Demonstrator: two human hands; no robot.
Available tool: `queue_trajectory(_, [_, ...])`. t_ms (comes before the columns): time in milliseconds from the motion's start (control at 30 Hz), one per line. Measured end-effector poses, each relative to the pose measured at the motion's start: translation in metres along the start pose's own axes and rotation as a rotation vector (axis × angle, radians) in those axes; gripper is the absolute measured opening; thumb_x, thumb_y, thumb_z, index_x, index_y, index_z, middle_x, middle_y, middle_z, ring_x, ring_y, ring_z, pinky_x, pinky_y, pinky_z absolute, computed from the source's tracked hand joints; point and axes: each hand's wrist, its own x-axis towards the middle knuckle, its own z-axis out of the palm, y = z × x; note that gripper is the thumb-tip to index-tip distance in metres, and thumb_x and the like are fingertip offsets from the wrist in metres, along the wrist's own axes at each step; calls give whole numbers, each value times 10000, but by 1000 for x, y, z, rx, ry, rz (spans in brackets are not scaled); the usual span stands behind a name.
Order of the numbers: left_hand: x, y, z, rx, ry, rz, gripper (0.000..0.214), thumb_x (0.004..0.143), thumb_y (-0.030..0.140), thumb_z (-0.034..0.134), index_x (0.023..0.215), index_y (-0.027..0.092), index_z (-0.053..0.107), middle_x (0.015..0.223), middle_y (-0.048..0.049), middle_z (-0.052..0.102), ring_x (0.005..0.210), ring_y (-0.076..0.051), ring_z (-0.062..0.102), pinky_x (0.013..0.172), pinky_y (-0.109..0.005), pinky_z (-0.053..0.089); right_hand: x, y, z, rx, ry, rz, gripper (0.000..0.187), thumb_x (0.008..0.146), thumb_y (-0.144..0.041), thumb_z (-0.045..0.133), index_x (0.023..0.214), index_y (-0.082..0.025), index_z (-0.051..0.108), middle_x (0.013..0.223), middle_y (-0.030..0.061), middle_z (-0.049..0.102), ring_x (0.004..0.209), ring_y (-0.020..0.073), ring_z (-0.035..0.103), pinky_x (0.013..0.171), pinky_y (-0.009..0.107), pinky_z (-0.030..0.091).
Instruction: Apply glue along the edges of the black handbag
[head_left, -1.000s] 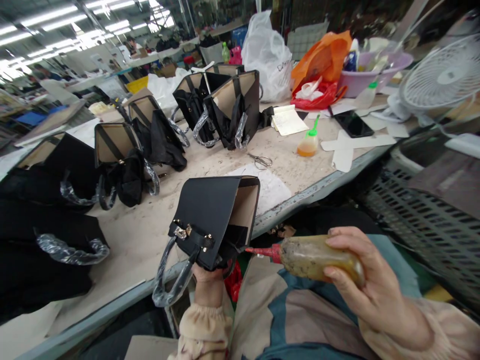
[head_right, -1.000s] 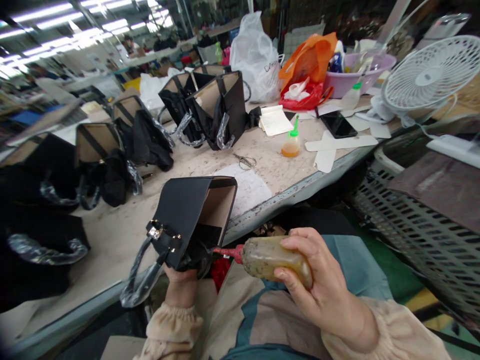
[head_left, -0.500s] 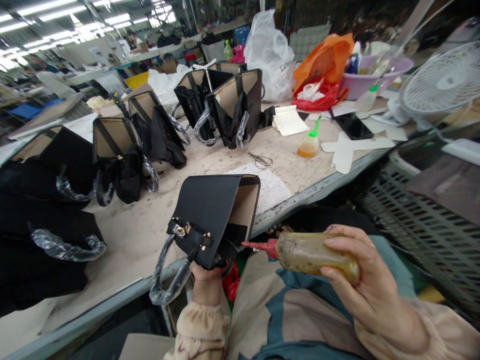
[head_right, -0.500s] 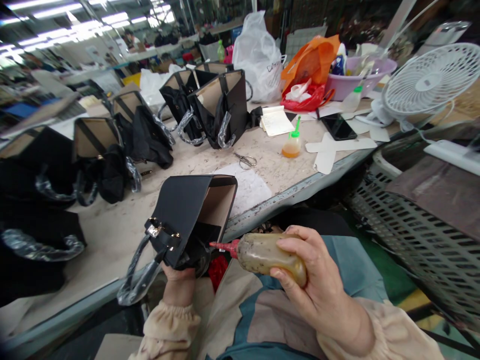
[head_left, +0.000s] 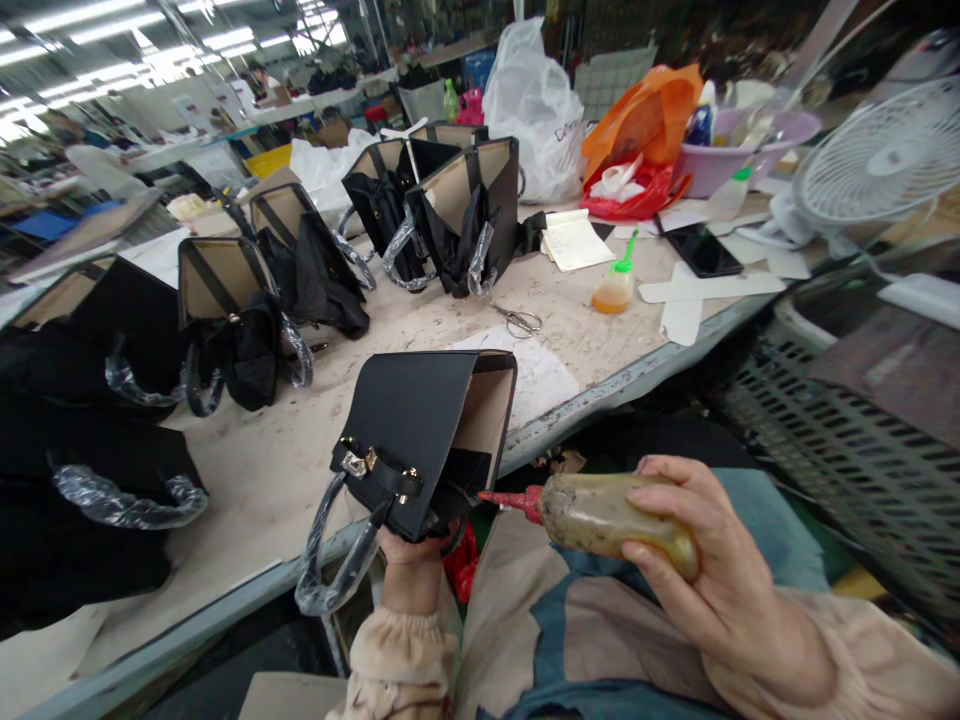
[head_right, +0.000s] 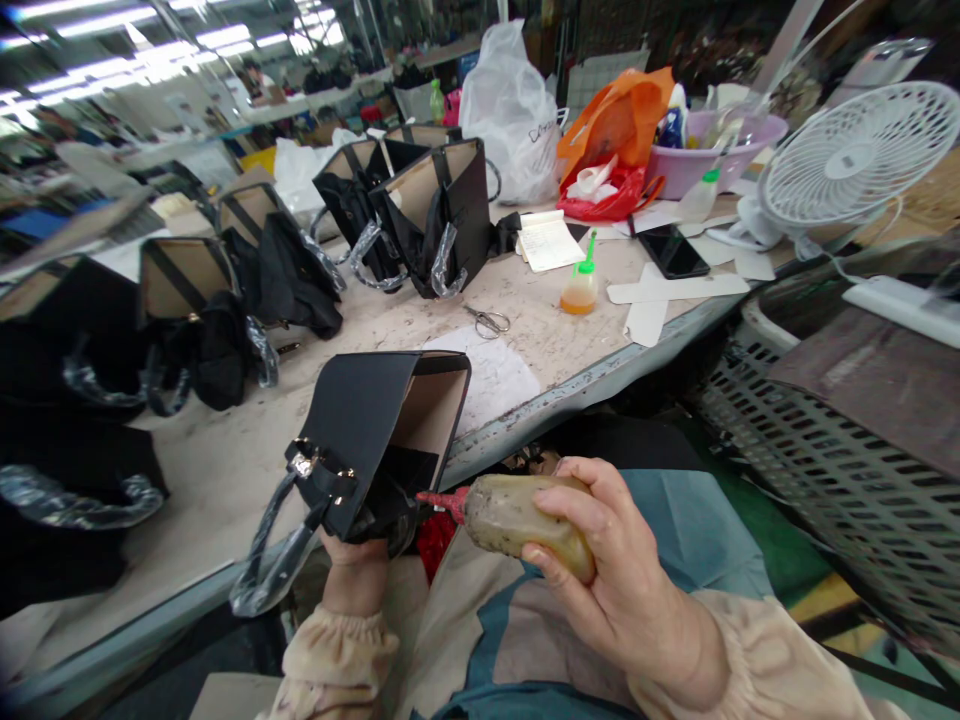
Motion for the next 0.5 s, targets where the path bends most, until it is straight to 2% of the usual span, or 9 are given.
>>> queue_trajectory(100, [-2,0,1,-50,2,-38,395,712,616,564,728,245,700,687,-63,718,694,-256,685,582,-368,577,-2,1,3,8,9,-4,335,886,-180,595,1206,-201,496,1156,131,496,1032,283,542,807,417,557])
queue_trajectory(233, [-2,1,5,-50,17,8,398,694,632,599,769,251,686,709,-41,729,688,-239,686,592,-351,583,-3,1,4,30,3,-5,337,893,-186,593,1214,-210,491,1130,132,494,1018,291,532,795,425,556])
queue_trajectory(333, [-2,1,6,-22,2,48,394,737,630,559,820,262,674,748,-43,734,773,-247,696,657,-367,598,-2,1,4,36,4,-7,338,896,-164,579,1218,-209,487,1118,134,487,1009,289,523,779,417,552])
queue_trajectory(400, [-1,1,5,-25,7,28,380,754,608,537,855,268,675,779,-53,737,823,-263,697,676,-389,600,-1,1,4,33,7,-10,337,893,-159,580,1214,-209,489,1105,131,487,1008,290,522,769,414,553])
queue_trajectory(500, [-2,0,4,-49,25,-11,339,768,564,536,818,263,684,742,-59,724,768,-259,689,650,-382,591,0,2,5,27,18,-24,338,887,-152,585,1206,-209,490,1082,119,491,1001,285,522,767,411,552])
